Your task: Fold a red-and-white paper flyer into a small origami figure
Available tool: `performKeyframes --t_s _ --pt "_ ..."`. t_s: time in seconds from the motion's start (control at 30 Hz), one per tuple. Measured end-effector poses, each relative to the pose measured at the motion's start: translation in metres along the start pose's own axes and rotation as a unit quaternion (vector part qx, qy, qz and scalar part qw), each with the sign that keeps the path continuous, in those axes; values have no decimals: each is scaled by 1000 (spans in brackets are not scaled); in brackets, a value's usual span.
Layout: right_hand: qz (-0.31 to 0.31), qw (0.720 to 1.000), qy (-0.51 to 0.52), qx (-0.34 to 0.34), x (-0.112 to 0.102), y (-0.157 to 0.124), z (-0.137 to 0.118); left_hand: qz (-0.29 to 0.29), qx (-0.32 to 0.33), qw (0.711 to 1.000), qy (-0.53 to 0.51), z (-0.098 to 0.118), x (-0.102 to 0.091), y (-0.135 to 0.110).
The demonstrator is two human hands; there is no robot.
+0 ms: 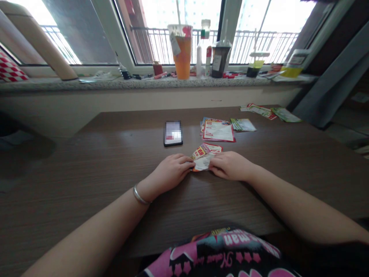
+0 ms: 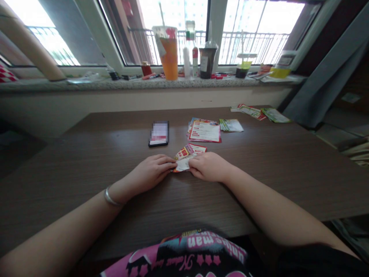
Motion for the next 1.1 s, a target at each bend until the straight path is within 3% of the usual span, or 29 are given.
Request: performKeyframes --t_s 0.2,0.33,0.53,0.73,0.9,1.1 --pt "22 988 94 119 -2 0 22 0 3 1000 -24 0 3 -3" --pt "50 966 143 211 3 -3 41 -56 -12 998 -32 0 11 -7" --pt "57 941 161 294 16 -7 61 -141 -50 989 -14 0 21 -13" --pt "31 948 109 298 21 -9 68 -152 -5 988 -6 6 28 -14" --pt "15 964 38 264 26 -6 70 -150 0 989 -4 6 29 -13" --pt "-3 958 10 287 27 -10 75 -133 10 991 -13 8 27 -12"
Point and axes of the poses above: each hand's wrist, its own y-axis towards the middle knuckle, its own x-axis out of the palm, z = x × y, the point moved 8 cm from there along y, towards the middle knuckle, and after that the axes turned 9 degrees about z, right-handed, at the moved point
